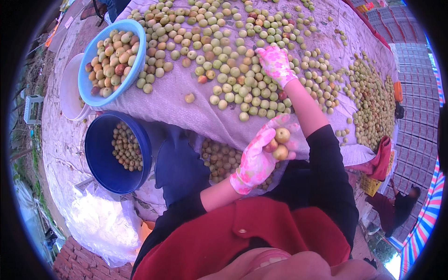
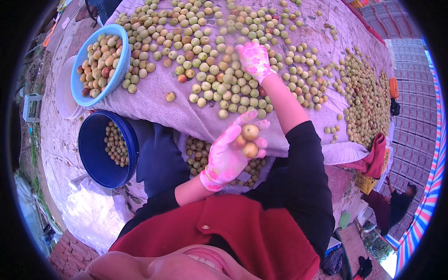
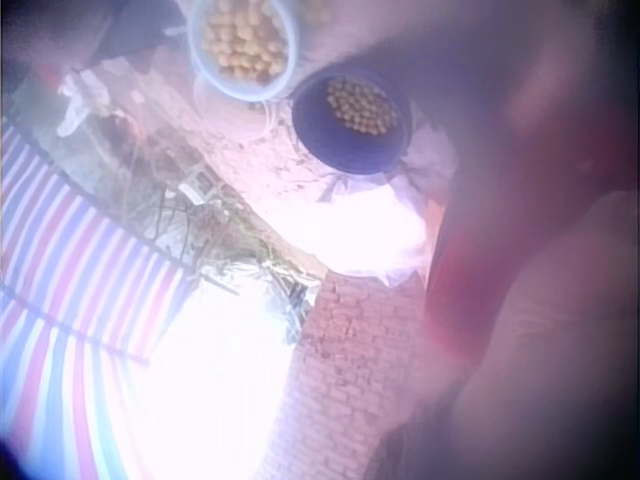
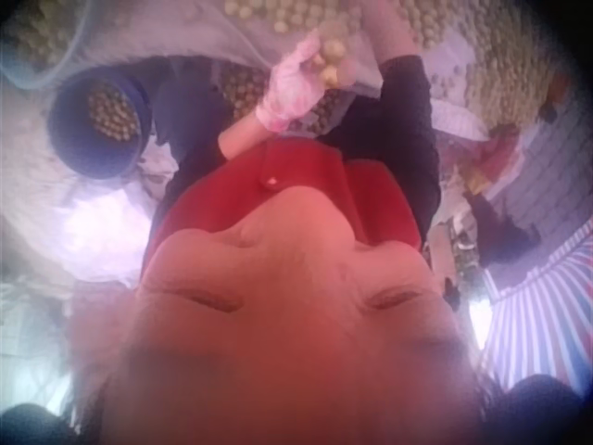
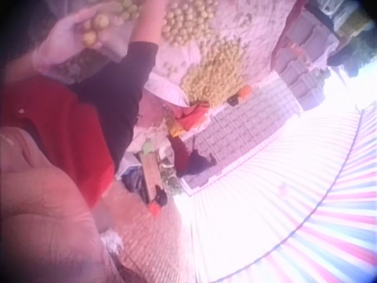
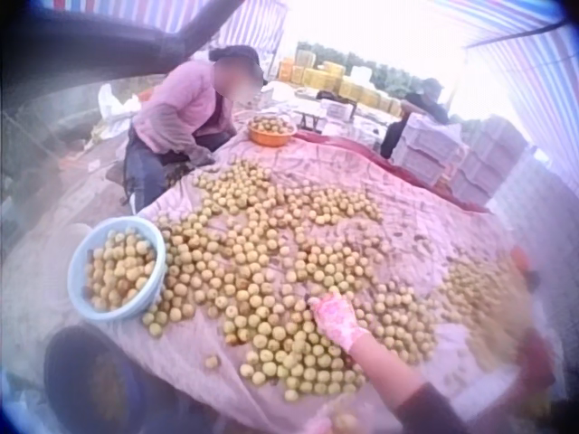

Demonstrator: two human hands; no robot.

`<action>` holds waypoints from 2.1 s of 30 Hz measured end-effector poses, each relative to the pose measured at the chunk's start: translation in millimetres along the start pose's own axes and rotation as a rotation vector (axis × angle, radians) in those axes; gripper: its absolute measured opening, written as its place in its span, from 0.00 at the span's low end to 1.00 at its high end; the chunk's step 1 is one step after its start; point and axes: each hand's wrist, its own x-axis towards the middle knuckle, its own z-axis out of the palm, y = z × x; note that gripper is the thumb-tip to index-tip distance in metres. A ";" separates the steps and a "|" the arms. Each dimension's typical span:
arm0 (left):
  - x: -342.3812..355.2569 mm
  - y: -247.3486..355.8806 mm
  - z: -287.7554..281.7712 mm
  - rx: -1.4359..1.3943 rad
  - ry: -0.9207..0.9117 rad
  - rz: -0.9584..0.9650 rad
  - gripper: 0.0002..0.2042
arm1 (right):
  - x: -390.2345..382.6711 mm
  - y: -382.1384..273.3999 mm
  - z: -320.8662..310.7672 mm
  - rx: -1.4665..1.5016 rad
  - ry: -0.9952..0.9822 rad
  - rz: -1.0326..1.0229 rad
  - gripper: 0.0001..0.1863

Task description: The person sorts small round fruit spread on a cloth, picking them by hand and placing them into a plastic crate and a blue bucket. The person repeatedly scoops fruit from the cloth and transfers it into containers while seated.

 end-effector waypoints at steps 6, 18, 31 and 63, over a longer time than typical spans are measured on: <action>-5.6 -3.5 -9.9 -0.006 0.046 -0.049 0.21 | 51.7 35.1 11.8 0.722 0.091 0.372 0.19; -6.4 -3.4 -13.2 -0.041 0.213 -0.062 0.18 | 138.0 37.5 10.1 0.392 -0.237 0.284 0.25; -15.4 -1.0 -13.6 0.155 0.252 -0.059 0.20 | 171.1 82.9 38.2 0.258 0.048 0.372 0.20; -11.4 -1.9 -3.3 -0.008 -0.008 -0.113 0.29 | 5.2 -13.5 -30.2 0.477 -0.170 0.261 0.22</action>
